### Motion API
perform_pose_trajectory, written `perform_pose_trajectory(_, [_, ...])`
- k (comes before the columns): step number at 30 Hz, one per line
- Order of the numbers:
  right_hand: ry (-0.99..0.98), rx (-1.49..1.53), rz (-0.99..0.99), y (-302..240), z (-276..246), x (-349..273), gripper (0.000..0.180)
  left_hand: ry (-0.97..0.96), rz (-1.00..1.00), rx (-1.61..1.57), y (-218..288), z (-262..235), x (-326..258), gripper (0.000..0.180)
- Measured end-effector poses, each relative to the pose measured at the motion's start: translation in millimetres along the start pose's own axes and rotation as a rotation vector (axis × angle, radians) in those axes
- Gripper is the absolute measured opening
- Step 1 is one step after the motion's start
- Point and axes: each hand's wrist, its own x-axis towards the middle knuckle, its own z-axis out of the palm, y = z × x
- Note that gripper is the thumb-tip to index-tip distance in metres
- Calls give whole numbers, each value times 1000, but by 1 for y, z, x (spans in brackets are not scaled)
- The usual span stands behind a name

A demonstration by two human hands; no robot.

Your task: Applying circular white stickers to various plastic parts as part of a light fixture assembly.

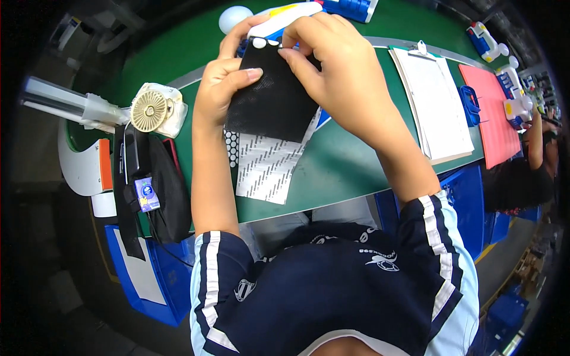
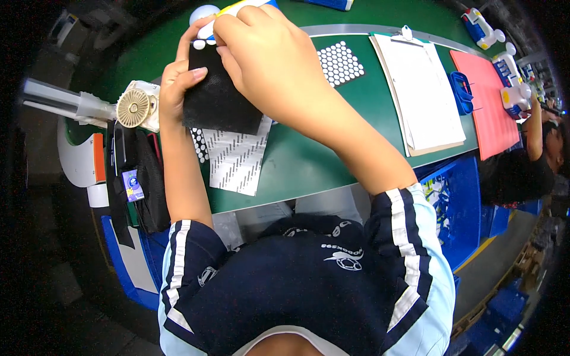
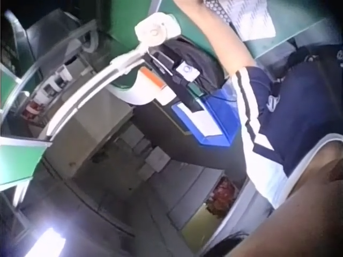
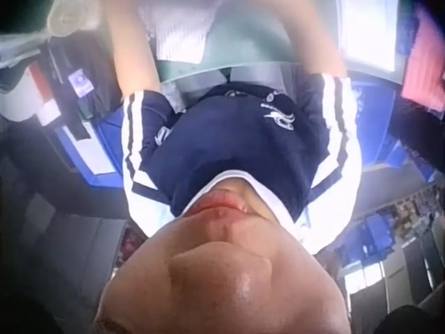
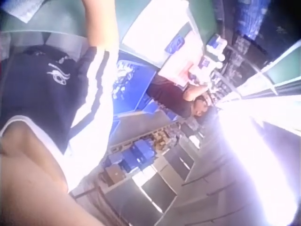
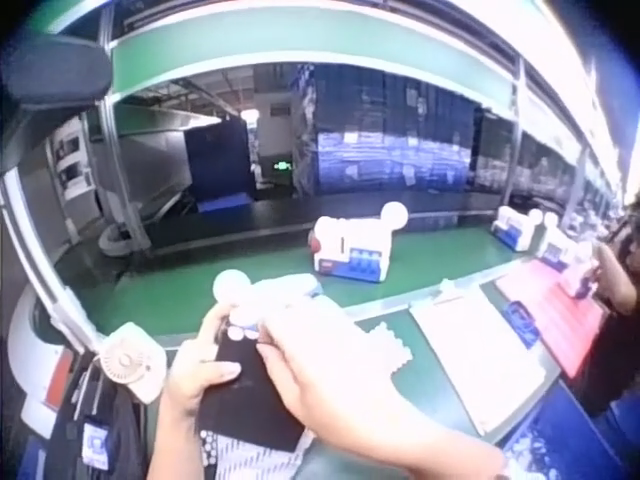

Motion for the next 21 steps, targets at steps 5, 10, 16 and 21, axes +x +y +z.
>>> perform_pose_trajectory(5, [-5,284,423,-4,-29,-11,17,100,-78,-124,3,1,-4,56])
perform_pose_trajectory(10, [-148,633,646,36,-22,-81,12,106,-224,-357,1,-12,-14,44])
perform_pose_trajectory(16, [-205,1077,913,21,20,-126,12,93,-245,-501,-3,-22,-16,33])
perform_pose_trajectory(21, [-134,1094,877,27,34,-130,9,264,-255,-523,-4,-24,-21,25])
